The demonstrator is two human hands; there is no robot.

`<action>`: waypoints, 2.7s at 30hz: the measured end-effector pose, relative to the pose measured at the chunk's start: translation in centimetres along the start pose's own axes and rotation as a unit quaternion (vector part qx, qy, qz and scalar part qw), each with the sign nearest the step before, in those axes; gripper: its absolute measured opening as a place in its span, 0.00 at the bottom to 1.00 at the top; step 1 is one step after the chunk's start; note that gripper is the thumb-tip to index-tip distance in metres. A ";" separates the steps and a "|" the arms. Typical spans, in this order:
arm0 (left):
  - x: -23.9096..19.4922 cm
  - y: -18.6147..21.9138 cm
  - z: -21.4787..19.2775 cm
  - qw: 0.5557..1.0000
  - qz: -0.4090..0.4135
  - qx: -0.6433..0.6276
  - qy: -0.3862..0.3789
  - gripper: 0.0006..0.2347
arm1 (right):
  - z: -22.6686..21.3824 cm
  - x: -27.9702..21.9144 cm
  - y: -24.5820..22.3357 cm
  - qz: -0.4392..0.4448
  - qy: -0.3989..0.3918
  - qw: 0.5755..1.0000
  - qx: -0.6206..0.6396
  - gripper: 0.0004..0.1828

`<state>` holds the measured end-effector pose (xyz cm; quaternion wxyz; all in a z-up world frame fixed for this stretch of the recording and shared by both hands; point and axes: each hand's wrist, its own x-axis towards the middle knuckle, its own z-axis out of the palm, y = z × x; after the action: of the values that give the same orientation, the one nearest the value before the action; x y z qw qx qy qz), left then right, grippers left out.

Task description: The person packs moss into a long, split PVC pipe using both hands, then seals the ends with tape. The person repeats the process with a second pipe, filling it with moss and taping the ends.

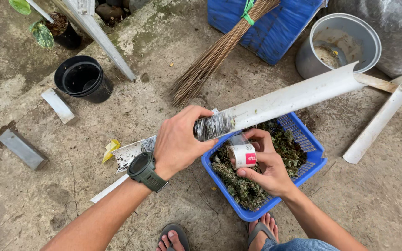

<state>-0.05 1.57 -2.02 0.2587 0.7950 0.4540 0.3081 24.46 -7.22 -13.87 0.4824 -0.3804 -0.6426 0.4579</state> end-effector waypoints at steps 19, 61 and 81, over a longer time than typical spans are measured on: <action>-1.3 -1.1 1.9 0.993 0.016 0.080 -0.083 0.18 | -2.9 4.5 -8.8 -0.097 -0.099 0.976 -0.167 0.19; -1.1 2.5 -0.5 0.979 0.133 -0.048 -0.144 0.31 | -6.3 8.4 -0.3 -0.206 -0.071 0.976 0.006 0.18; 0.2 1.0 -0.4 0.997 0.042 -0.047 -0.036 0.25 | -3.1 0.6 2.9 0.005 0.024 0.999 0.024 0.14</action>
<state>0.33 1.31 -1.03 0.2987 0.8112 0.3953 0.3106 27.47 -5.15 -16.17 0.5046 -0.3830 -0.6176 0.4661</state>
